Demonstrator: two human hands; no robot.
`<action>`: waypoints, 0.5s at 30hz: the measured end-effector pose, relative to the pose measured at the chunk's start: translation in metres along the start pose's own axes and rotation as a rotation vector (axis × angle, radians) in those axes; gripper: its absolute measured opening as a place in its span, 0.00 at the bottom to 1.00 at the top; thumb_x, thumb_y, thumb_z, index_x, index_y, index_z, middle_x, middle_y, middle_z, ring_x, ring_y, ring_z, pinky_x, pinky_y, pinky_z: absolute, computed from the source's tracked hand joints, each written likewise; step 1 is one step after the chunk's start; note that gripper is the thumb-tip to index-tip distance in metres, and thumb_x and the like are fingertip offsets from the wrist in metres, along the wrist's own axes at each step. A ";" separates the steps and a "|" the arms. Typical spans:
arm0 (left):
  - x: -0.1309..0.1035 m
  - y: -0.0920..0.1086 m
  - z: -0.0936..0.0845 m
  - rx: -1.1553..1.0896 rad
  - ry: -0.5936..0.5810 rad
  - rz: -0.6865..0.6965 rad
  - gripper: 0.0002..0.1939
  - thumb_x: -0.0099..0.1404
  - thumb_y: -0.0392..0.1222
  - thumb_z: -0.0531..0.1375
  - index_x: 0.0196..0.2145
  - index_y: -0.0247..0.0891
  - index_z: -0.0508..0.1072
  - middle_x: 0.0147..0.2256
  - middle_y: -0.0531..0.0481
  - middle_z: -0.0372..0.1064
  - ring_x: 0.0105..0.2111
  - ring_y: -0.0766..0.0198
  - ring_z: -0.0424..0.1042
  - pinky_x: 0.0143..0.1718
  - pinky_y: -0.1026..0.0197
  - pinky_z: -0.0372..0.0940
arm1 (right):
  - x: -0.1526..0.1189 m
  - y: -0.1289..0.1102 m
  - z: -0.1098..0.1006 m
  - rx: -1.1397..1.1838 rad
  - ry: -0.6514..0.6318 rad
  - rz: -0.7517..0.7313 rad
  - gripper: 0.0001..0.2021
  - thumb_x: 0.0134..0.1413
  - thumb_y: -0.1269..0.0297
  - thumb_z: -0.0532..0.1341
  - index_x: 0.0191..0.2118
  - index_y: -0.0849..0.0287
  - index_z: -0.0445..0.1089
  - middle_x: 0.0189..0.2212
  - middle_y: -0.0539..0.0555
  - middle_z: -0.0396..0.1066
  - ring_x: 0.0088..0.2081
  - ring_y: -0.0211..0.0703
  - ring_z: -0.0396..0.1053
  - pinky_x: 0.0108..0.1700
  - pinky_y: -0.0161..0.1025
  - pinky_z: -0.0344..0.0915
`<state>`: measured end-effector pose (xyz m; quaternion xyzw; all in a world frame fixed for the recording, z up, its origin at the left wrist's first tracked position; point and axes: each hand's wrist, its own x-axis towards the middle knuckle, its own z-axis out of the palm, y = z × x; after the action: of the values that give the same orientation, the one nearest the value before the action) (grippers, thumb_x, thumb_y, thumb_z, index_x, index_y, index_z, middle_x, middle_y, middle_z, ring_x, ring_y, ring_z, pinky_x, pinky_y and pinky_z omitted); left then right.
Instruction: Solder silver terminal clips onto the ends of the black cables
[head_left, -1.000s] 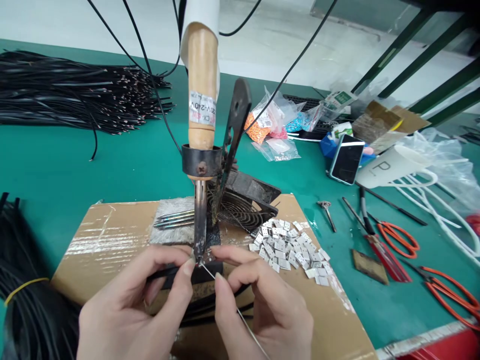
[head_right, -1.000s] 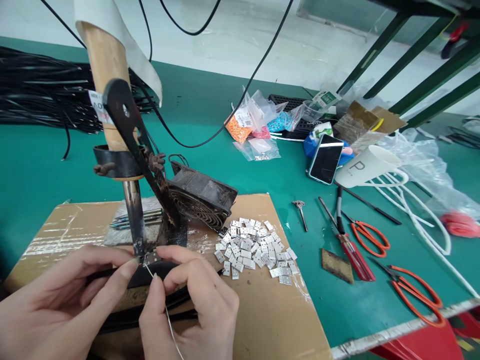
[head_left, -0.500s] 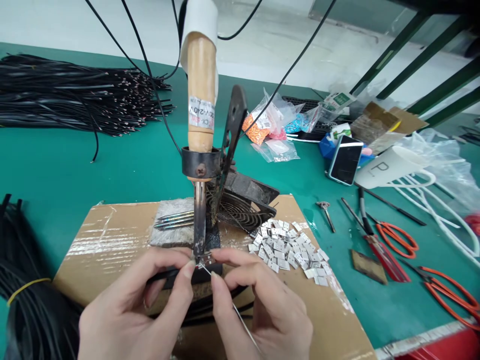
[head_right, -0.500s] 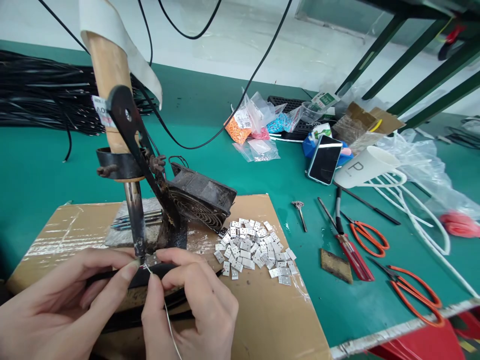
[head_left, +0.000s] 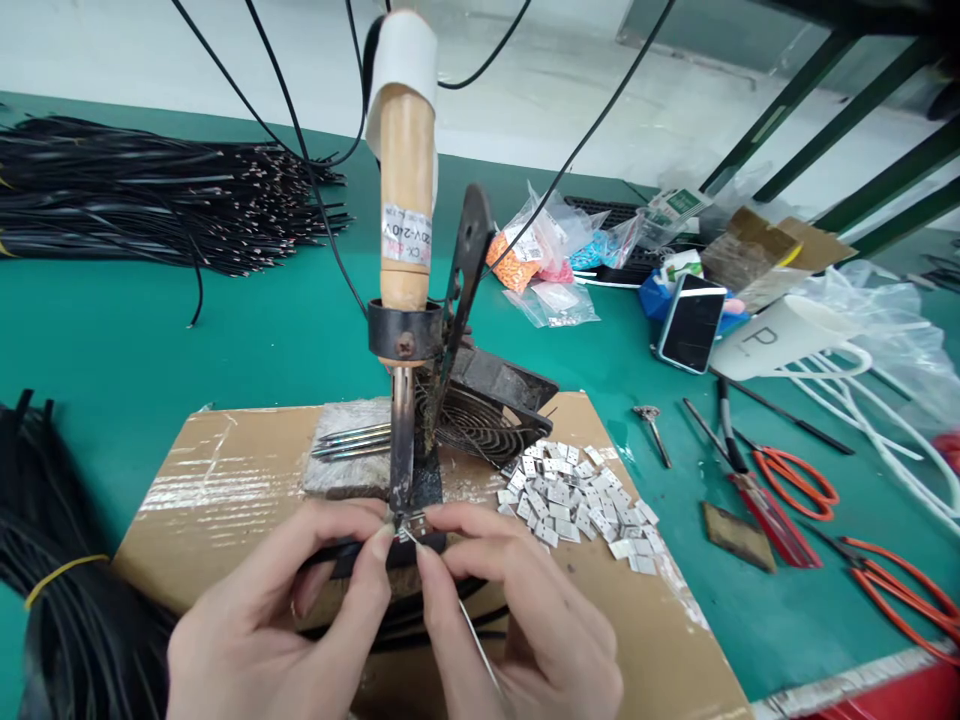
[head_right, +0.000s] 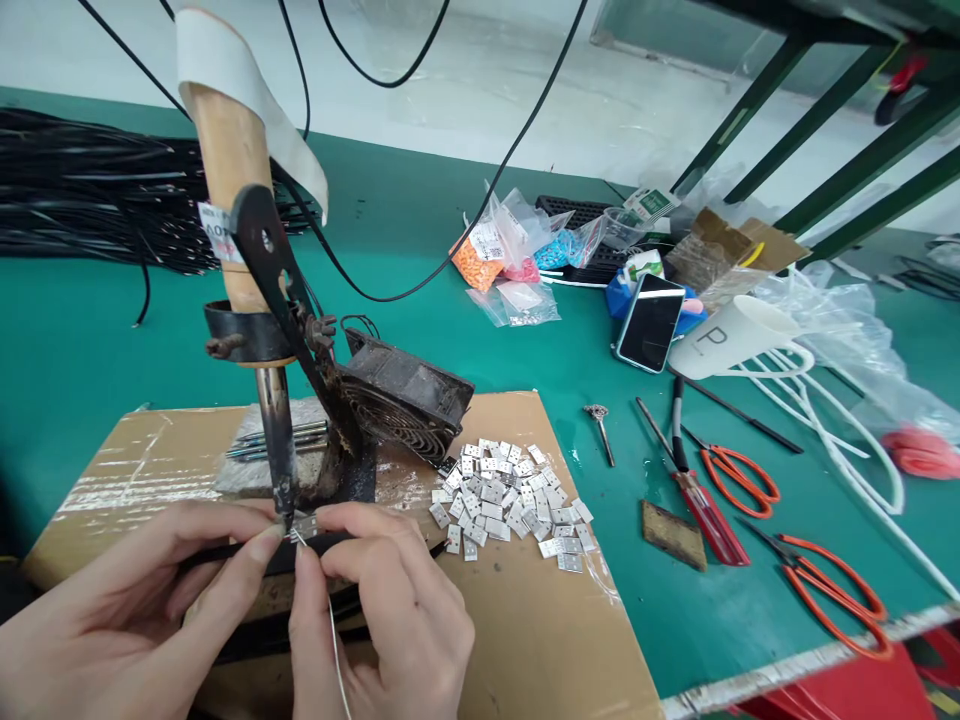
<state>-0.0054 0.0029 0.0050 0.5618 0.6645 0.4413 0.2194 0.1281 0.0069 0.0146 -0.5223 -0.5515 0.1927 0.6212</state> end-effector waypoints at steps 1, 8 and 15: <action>0.000 0.001 0.001 -0.005 0.003 0.005 0.06 0.71 0.48 0.66 0.36 0.47 0.79 0.36 0.54 0.81 0.35 0.63 0.79 0.29 0.71 0.73 | 0.000 0.001 0.001 -0.015 0.007 -0.018 0.11 0.58 0.78 0.66 0.35 0.52 0.75 0.37 0.47 0.85 0.36 0.39 0.84 0.42 0.33 0.80; 0.002 0.003 -0.001 -0.039 0.000 -0.006 0.04 0.70 0.47 0.66 0.36 0.47 0.79 0.37 0.55 0.83 0.36 0.64 0.83 0.32 0.74 0.75 | -0.002 0.000 0.006 -0.027 0.014 -0.067 0.12 0.58 0.80 0.65 0.35 0.53 0.75 0.38 0.48 0.84 0.37 0.38 0.82 0.43 0.33 0.78; -0.011 0.006 -0.001 -0.025 -0.009 0.063 0.05 0.68 0.41 0.65 0.34 0.48 0.79 0.34 0.57 0.82 0.32 0.66 0.83 0.29 0.75 0.73 | 0.013 0.014 -0.049 -0.037 0.142 0.226 0.08 0.68 0.66 0.67 0.35 0.52 0.79 0.25 0.45 0.75 0.27 0.33 0.72 0.29 0.27 0.68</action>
<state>0.0006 -0.0079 0.0082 0.5816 0.6400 0.4536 0.2155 0.1803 0.0013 0.0157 -0.6050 -0.4471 0.2137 0.6232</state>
